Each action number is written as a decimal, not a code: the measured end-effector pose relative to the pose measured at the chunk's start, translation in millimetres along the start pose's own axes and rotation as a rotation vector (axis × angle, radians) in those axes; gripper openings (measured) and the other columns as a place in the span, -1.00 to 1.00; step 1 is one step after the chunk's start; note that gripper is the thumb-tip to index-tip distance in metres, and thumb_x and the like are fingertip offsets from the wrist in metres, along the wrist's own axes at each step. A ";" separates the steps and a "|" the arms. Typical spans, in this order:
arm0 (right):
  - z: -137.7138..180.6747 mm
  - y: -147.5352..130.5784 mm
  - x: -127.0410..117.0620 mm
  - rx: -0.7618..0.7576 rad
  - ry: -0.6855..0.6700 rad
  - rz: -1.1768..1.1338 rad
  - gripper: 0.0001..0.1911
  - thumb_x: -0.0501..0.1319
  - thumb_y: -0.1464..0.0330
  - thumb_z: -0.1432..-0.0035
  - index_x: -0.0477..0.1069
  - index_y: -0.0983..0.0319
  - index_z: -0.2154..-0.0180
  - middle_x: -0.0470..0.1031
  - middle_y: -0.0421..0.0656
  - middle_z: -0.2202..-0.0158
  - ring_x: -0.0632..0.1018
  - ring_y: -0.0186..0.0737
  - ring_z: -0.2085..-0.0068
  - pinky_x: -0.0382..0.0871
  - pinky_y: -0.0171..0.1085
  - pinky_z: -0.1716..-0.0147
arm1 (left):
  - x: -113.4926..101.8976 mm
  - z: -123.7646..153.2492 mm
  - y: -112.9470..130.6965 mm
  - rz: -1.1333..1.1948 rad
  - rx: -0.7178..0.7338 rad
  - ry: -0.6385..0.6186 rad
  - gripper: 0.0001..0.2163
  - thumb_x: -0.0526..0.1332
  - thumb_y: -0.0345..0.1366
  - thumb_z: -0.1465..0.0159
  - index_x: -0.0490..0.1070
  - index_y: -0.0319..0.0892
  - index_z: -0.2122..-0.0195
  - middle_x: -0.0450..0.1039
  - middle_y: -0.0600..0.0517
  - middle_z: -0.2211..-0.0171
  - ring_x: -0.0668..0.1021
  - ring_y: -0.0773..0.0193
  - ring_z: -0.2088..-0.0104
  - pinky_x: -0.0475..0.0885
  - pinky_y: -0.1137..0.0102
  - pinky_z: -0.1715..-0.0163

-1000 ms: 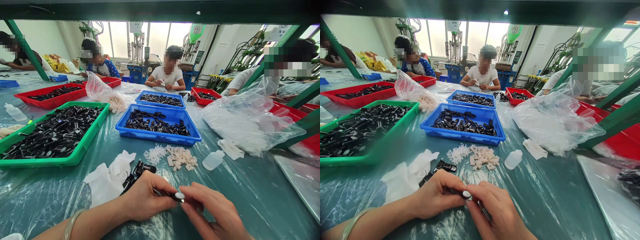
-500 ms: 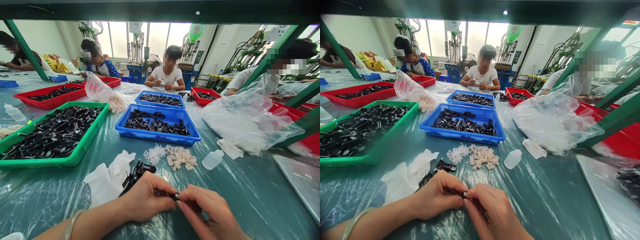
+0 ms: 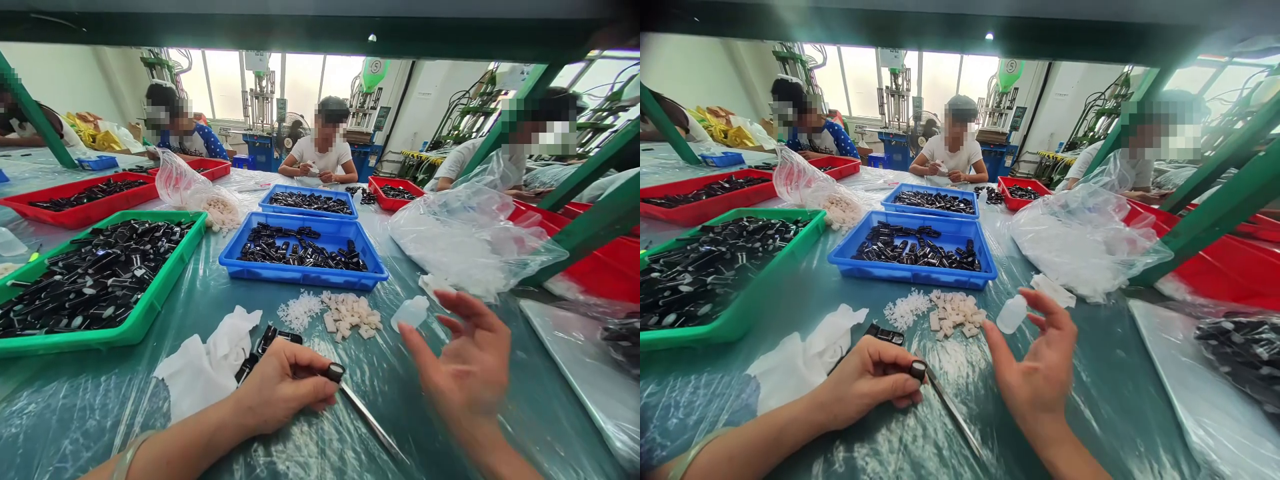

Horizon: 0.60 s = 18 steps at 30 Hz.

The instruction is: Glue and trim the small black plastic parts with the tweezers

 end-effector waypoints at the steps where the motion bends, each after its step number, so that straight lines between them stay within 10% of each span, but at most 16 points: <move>1: -5.7 13.6 -0.2 0.097 0.020 0.121 -0.26 0.33 0.23 0.15 0.12 0.19 -0.07 0.25 0.03 -0.04 0.32 0.04 -0.04 0.25 0.00 0.08 | -1.0 -0.2 0.2 0.004 -0.012 0.015 -0.83 0.32 -0.31 0.01 0.52 -0.32 0.42 0.45 -0.01 0.56 0.47 0.37 0.52 0.38 0.50 0.48; 5: -15.2 65.0 3.1 0.470 -0.073 0.261 -0.12 0.32 0.16 0.30 0.09 0.25 -0.09 0.25 0.09 -0.07 0.32 0.14 -0.04 0.28 0.01 0.12 | -3.1 0.6 2.6 0.007 -0.026 0.041 -0.79 0.33 -0.28 0.01 0.54 -0.31 0.39 0.49 -0.04 0.52 0.53 0.30 0.46 0.43 0.49 0.45; 9: -13.0 81.9 11.8 0.508 -0.257 0.231 -0.49 0.29 0.21 0.30 0.38 0.27 0.22 0.51 -0.05 0.33 0.52 0.02 0.30 0.39 -0.14 0.39 | -3.2 2.3 3.6 0.040 -0.033 0.040 -0.80 0.35 -0.29 0.04 0.53 -0.32 0.41 0.48 -0.03 0.54 0.54 0.30 0.47 0.44 0.49 0.47; 15: -11.3 51.1 14.1 0.319 -0.377 0.199 -0.66 0.25 0.23 0.15 0.44 0.19 0.25 0.53 -0.12 0.25 0.51 0.01 0.22 0.35 -0.17 0.33 | 0.7 3.0 2.3 0.091 -0.071 -0.010 -0.79 0.36 -0.31 0.06 0.54 -0.34 0.41 0.48 -0.04 0.56 0.54 0.31 0.48 0.44 0.51 0.48; 18: -8.3 16.7 12.2 -0.036 -0.381 0.229 -0.68 0.20 0.35 0.05 0.43 0.15 0.17 0.50 -0.13 0.19 0.48 -0.03 0.15 0.30 -0.13 0.22 | 2.8 3.0 1.2 0.091 -0.072 -0.046 -0.79 0.36 -0.32 0.06 0.54 -0.34 0.40 0.48 -0.04 0.56 0.52 0.35 0.53 0.42 0.53 0.50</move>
Point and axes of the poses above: each hand's wrist, its own z-axis away from the middle knuckle, its own x-axis out of the palm, y = z × x, the point moved 4 cm from there along -z, towards the middle knuckle
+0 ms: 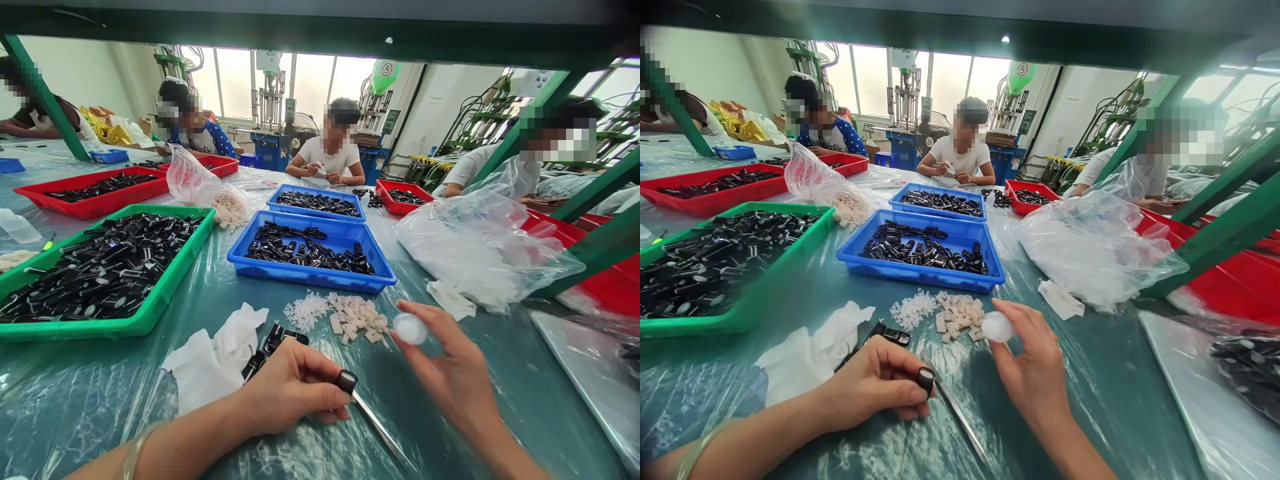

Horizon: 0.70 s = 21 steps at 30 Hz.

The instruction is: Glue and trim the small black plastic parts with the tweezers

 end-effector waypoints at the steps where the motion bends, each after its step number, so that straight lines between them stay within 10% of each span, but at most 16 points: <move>1: 2.8 -13.5 -2.5 -0.169 0.023 0.061 -0.68 0.16 0.42 0.01 0.42 0.15 0.15 0.49 -0.12 0.20 0.48 -0.06 0.17 0.28 -0.12 0.22 | 0.5 0.1 -0.5 -0.004 -0.003 -0.011 -0.79 0.36 -0.32 0.06 0.54 -0.34 0.40 0.48 -0.04 0.56 0.52 0.36 0.54 0.42 0.53 0.51; 6: 16.0 -53.5 -5.6 -0.527 0.064 0.224 -0.64 0.05 0.64 -0.05 0.38 0.22 0.14 0.48 -0.04 0.23 0.45 -0.05 0.17 0.21 -0.06 0.22 | 3.3 1.8 -2.9 -0.022 -0.050 -0.074 -0.79 0.36 -0.32 0.07 0.55 -0.33 0.40 0.48 -0.01 0.57 0.49 0.40 0.57 0.41 0.55 0.52; 21: 32.1 -63.9 -1.2 -0.541 0.126 0.273 -0.60 -0.05 0.60 -0.20 0.46 0.08 0.23 0.53 -0.15 0.24 0.44 -0.20 0.12 0.06 0.00 0.03 | 7.4 2.8 -4.3 0.003 -0.143 -0.123 -0.83 0.35 -0.33 0.07 0.52 -0.34 0.48 0.44 0.03 0.63 0.50 0.40 0.58 0.42 0.56 0.53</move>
Point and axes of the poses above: each hand's wrist, its own z-axis away from the middle knuckle, its own x-axis out of the palm, y = z × x, the point moved 4 cm from there along -z, towards the middle knuckle
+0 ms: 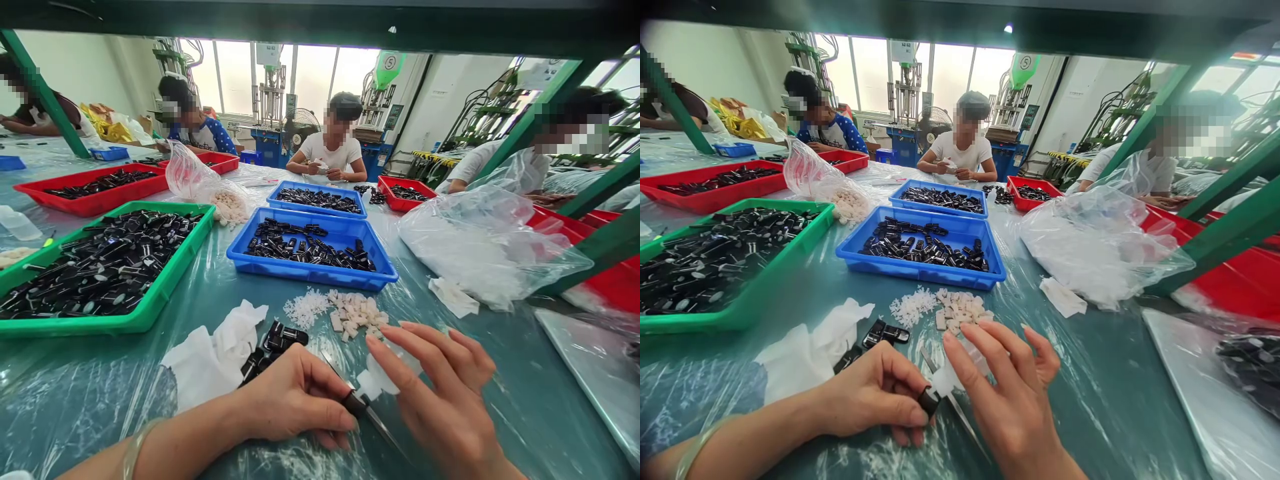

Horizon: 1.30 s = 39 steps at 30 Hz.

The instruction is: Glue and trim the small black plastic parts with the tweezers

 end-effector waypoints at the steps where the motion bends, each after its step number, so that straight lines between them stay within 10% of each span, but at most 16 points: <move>1: 0.3 -0.2 0.5 0.001 0.002 -0.002 -0.60 -0.05 0.59 -0.21 0.47 0.08 0.24 0.53 -0.15 0.25 0.44 -0.20 0.12 0.05 0.00 0.03 | -0.1 0.0 -0.3 0.003 -0.001 -0.001 -0.84 0.35 -0.33 0.07 0.52 -0.33 0.49 0.44 0.03 0.63 0.50 0.40 0.58 0.42 0.56 0.54; 39: -0.6 5.7 -5.1 -0.156 -0.074 -0.005 -0.69 0.03 0.51 -0.20 0.46 0.09 0.19 0.53 -0.16 0.24 0.46 -0.16 0.13 0.12 -0.05 0.02 | -2.3 -0.1 -4.1 0.004 -0.012 -0.010 -0.77 0.38 -0.27 0.10 0.54 -0.31 0.44 0.46 0.03 0.61 0.51 0.35 0.56 0.42 0.51 0.52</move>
Point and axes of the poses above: each hand's wrist, its own z-axis away from the middle knuckle, its own x-axis out of the palm, y = z × x, the point moved 4 cm from there along -z, towards the middle knuckle
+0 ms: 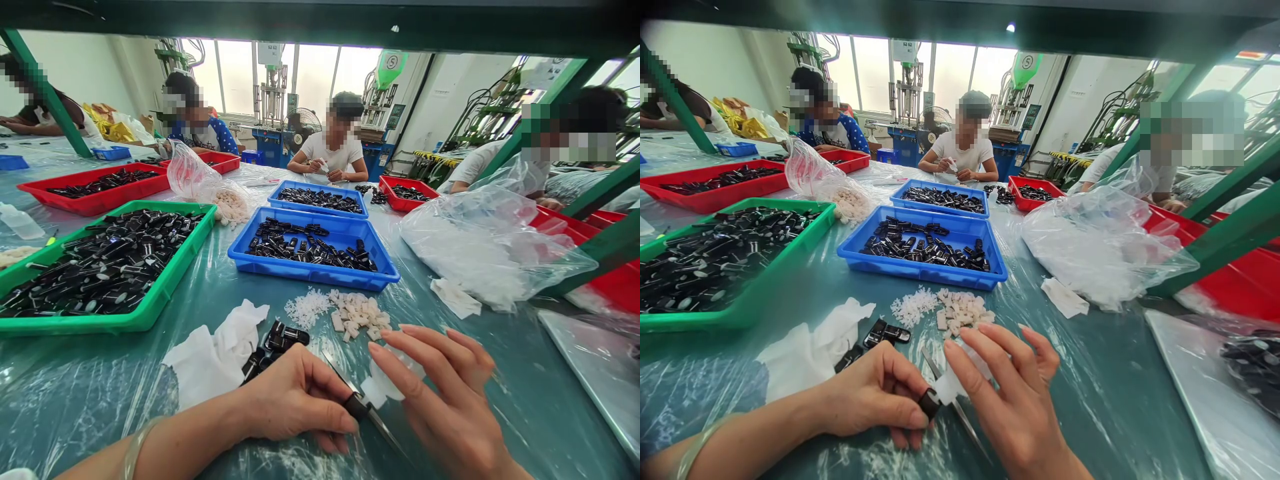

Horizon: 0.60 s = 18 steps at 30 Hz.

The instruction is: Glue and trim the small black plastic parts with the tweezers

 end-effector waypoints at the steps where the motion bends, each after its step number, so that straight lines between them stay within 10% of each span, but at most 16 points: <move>1: -0.8 0.0 -0.5 0.002 0.001 -0.003 -0.69 0.02 0.51 -0.20 0.46 0.09 0.19 0.54 -0.16 0.25 0.47 -0.17 0.14 0.12 -0.06 0.02 | -0.2 -0.1 -0.2 -0.002 0.001 -0.001 -0.76 0.38 -0.26 0.10 0.55 -0.31 0.43 0.46 0.02 0.61 0.51 0.35 0.55 0.42 0.51 0.51; 18: -7.3 -1.8 -3.8 -0.001 0.044 -0.036 -0.71 0.02 0.53 -0.22 0.46 0.11 0.27 0.55 -0.19 0.32 0.48 -0.22 0.16 0.12 -0.08 -0.01 | 0.7 0.6 0.0 0.002 -0.006 -0.017 -0.78 0.38 -0.29 0.10 0.56 -0.29 0.43 0.46 0.02 0.61 0.50 0.38 0.57 0.42 0.53 0.53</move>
Point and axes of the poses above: each hand's wrist, its own z-axis away from the middle knuckle, its own x-axis out of the palm, y = z × x, the point moved 4 cm from there along -z, towards the middle knuckle
